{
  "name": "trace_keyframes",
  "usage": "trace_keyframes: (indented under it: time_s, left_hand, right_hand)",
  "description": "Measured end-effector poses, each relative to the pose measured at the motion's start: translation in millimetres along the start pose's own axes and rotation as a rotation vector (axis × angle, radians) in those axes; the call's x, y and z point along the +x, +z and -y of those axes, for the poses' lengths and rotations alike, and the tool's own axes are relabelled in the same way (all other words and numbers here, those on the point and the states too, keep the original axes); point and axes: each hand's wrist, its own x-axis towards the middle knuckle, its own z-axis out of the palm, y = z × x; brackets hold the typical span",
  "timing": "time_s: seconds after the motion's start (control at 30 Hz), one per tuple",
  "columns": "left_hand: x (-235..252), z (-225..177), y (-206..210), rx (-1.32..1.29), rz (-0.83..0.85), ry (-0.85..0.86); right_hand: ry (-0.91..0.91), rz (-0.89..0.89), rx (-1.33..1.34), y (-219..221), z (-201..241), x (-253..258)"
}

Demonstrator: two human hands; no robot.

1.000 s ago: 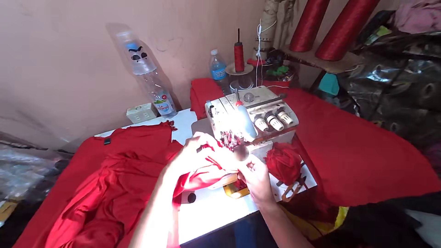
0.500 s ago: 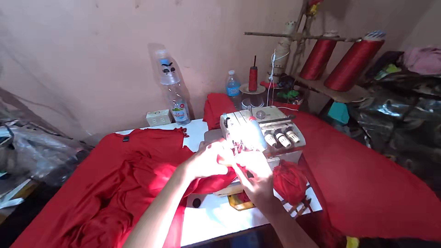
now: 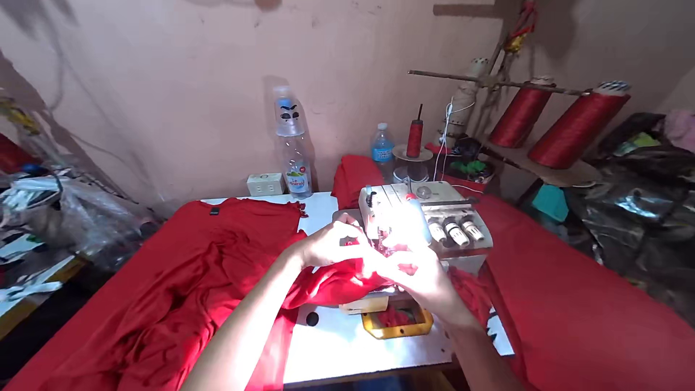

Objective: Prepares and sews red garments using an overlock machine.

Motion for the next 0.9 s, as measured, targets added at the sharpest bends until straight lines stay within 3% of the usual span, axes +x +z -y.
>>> trace_keyframes:
  time_s: [0.07, 0.13, 0.27, 0.37, 0.5, 0.57, 0.63, 0.8, 0.9]
  left_hand:
    - [0, -1, 0, -0.01, 0.023, 0.023]
    - [-3, -3, 1, 0.013, 0.076, -0.057]
    - [-2, -2, 5, 0.347, 0.219, -0.271]
    - [4, -6, 2, 0.471, 0.346, -0.249]
    - [6, -23, -1, 0.276, 0.473, -0.112]
    - [10, -31, 2, 0.299, 0.527, -0.116]
    - [14, -38, 3, 0.334, 0.526, -0.173]
    - [8, -41, 4, 0.22, 0.291, 0.085]
    - [4, -51, 8, 0.538, 0.338, -0.081]
  right_hand:
    - [-0.002, 0.057, -0.044, -1, -1, 1]
    - [0.0, 0.1, -0.054, -4, 2, 2]
    - [0.023, -0.03, 0.13, -8, 9, -9]
    - [-0.014, -0.115, 0.297, -3, 4, -20]
    - [-0.076, -0.133, 0.363, -1, -3, -23]
    - [-0.069, -0.148, 0.366, 0, -3, -24]
    - [-0.067, -0.158, 0.395, 8, -2, -27]
    - [0.089, -0.011, 0.22, 15, -2, -39]
    - [0.179, 0.06, 0.182, 9, -9, -37]
